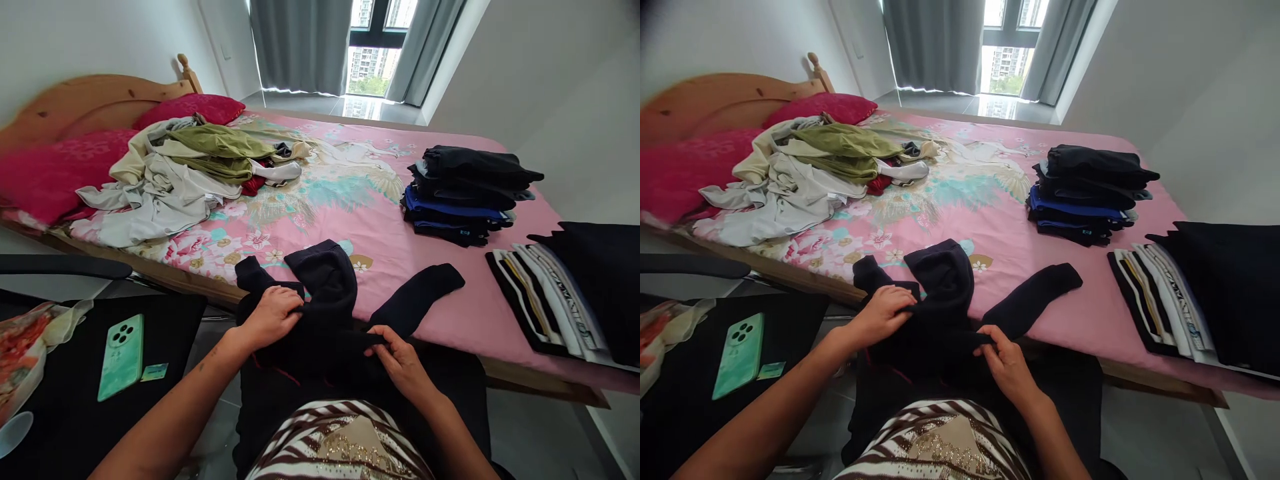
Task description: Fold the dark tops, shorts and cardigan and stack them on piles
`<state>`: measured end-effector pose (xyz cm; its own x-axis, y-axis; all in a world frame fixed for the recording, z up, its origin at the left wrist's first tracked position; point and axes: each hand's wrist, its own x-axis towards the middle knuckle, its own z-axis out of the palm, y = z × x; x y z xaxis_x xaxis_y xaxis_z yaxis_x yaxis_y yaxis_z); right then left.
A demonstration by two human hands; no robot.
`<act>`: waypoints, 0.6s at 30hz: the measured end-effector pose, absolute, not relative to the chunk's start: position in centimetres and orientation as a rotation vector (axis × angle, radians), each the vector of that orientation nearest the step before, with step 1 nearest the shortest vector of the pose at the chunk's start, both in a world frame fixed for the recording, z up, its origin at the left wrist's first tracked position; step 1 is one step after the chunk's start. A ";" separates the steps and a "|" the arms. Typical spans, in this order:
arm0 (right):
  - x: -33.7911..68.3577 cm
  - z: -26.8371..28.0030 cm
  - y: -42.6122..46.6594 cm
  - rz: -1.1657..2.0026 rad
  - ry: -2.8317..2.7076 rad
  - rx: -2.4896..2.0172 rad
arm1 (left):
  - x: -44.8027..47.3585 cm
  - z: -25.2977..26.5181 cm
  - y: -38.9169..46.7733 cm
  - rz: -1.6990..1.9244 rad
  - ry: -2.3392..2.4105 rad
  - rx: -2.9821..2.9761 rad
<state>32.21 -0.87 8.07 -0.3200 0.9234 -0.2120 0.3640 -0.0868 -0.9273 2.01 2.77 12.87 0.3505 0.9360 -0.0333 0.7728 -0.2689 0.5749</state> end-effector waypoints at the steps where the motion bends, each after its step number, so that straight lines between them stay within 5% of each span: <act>1: 32.8 8.4 -0.6 1.427 -1.605 -1.392 | 1.7 13.7 3.2 0.527 1.479 1.921; 5: 36.4 10.7 1.3 1.335 -1.242 -1.417 | -1.2 17.4 4.4 1.131 1.516 1.010; 9: 40.1 12.9 3.3 0.883 -0.811 -1.460 | -4.8 18.5 4.7 1.731 1.478 0.534; 18: 43.3 6.1 3.8 0.864 -0.647 -1.489 | -7.1 10.2 2.0 0.865 1.507 0.691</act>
